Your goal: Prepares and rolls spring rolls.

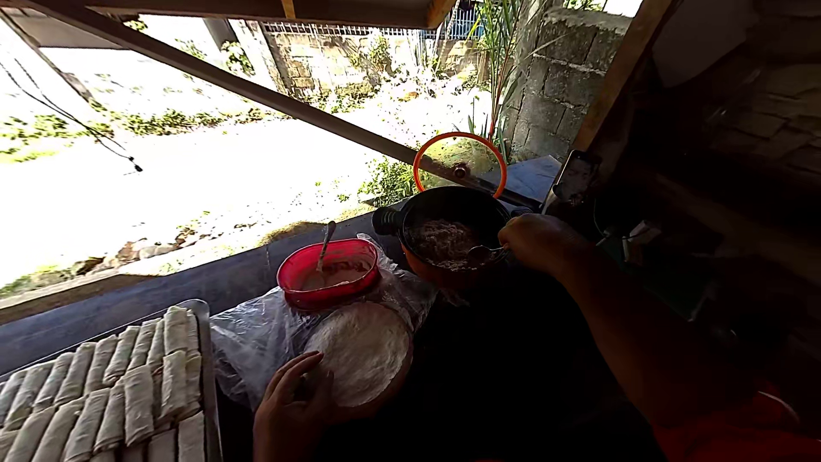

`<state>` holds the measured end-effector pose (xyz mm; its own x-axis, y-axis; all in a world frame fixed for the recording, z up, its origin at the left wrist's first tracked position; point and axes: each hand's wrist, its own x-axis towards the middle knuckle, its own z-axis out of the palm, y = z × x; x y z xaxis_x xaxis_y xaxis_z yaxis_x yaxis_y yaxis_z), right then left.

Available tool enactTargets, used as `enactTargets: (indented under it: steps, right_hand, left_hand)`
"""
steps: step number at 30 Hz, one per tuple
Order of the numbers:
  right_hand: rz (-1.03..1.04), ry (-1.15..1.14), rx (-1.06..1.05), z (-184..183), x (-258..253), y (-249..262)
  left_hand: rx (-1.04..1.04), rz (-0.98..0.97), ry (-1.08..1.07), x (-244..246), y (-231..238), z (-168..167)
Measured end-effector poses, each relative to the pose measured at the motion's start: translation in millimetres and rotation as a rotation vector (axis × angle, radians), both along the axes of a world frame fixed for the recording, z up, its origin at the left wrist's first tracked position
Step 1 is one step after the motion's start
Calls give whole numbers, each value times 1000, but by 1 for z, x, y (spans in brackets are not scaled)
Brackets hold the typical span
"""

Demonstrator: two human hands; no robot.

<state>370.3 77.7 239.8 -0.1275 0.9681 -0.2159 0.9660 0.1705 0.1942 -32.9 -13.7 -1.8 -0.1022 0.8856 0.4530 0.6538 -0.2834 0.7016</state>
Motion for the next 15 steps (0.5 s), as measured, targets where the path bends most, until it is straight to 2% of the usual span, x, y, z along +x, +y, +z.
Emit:
enactTargets:
  steps: [5,15]
  right_hand:
    - [71,35,-137,-11,-12,2]
    - [29,236,-122,-20,14,18]
  left_hand:
    - [4,-2,1,0,0,1]
    - [11,-5,-13,-1,1,-1]
